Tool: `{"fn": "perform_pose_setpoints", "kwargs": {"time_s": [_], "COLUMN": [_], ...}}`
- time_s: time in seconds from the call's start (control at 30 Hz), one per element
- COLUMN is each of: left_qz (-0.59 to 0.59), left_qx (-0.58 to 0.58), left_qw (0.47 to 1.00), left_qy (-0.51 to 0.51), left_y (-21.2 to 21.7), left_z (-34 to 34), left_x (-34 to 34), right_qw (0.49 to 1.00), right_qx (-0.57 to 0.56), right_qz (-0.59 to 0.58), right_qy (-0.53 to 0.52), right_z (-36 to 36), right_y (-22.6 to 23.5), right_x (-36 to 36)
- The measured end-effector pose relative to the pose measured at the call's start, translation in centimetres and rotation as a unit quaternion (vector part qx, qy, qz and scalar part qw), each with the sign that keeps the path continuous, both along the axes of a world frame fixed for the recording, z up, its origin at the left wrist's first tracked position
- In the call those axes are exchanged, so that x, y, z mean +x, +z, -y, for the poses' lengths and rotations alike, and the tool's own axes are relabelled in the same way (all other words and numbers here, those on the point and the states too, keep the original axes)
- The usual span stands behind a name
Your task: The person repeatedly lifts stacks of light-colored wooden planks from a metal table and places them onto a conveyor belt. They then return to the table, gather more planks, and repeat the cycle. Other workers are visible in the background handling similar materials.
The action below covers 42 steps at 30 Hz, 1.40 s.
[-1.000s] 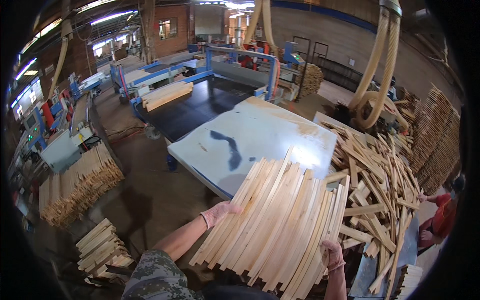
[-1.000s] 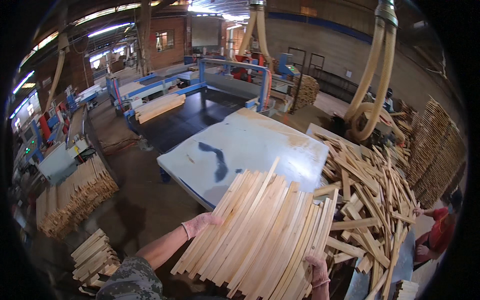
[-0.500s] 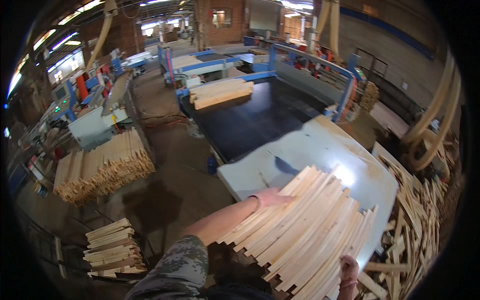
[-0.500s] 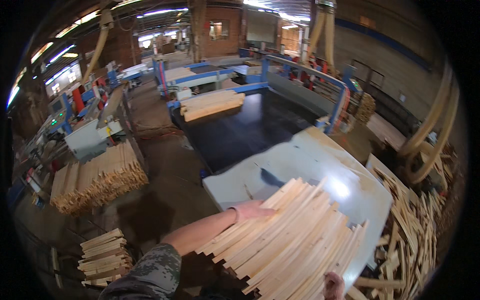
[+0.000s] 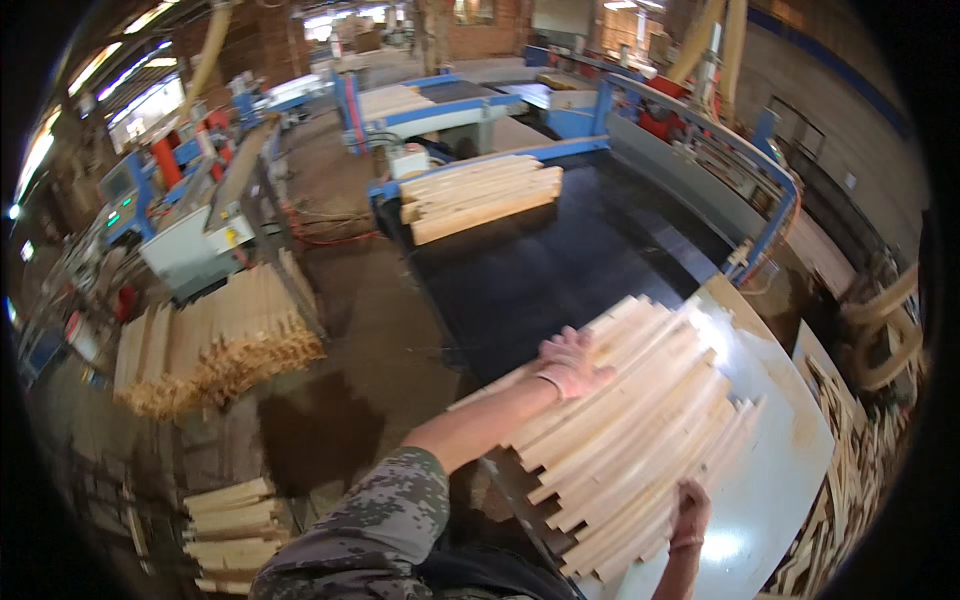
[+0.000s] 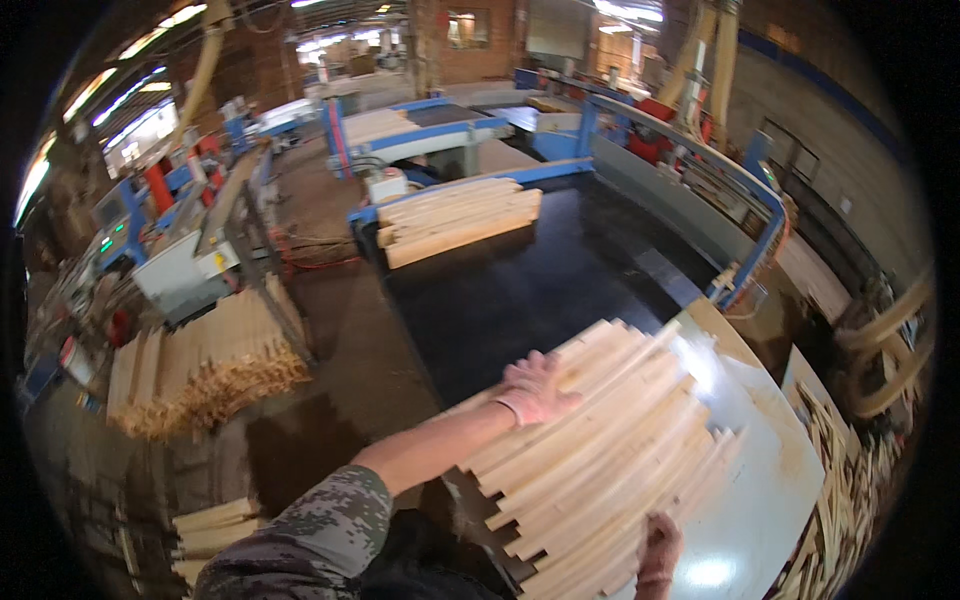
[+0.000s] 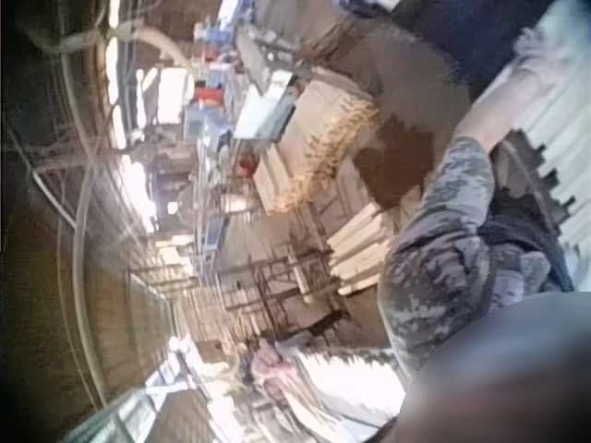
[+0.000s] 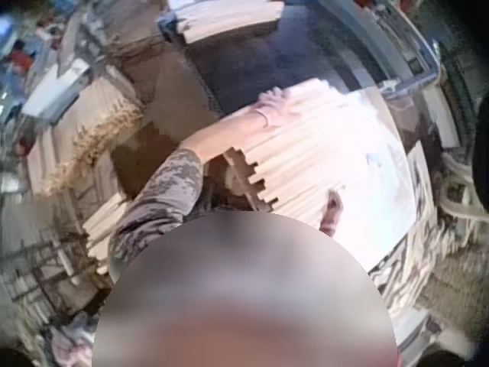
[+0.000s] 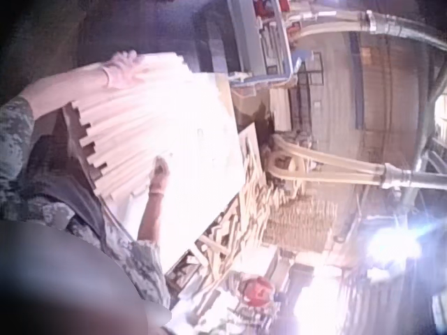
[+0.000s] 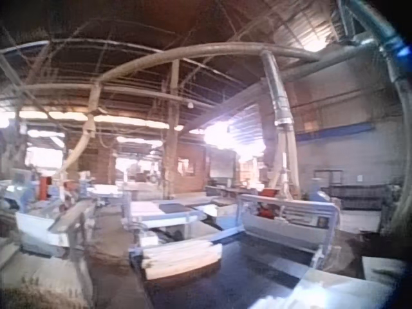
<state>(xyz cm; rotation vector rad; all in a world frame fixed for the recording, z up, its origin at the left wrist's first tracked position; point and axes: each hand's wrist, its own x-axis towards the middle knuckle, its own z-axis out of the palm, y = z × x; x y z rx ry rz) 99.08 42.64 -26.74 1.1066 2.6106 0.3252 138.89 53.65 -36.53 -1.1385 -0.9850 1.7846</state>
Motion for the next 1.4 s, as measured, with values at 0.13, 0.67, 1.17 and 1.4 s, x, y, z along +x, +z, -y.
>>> {"fn": "perform_pose_setpoints", "kwargs": {"time_s": [0.13, 0.67, 1.17, 1.4], "left_qz": [-0.080, -0.144, -0.151, 0.177], "left_qx": [0.009, -0.012, -0.009, 0.389], "left_qw": [0.996, 0.987, 0.985, 0.869], "left_qy": [-0.024, -0.069, -0.079, -0.250], "left_y": [-2.2, -3.3, -3.6, -8.2], "left_z": [0.7, -3.2, -3.4, -5.4], "left_x": [-9.9, -46.0, -47.5, -41.6], "right_qw": [0.982, 0.997, 0.852, 0.956], "right_qx": [0.128, -0.072, 0.175, 0.188], "right_qz": [0.120, 0.026, 0.488, 0.124], "right_qy": [0.069, -0.017, 0.066, 0.189], "right_z": [-0.6, -1.6, 2.8, 19.1], "right_y": [0.1, 1.7, 3.9, 4.6], "right_x": [-10.6, -47.2, -46.1, -36.2]}}
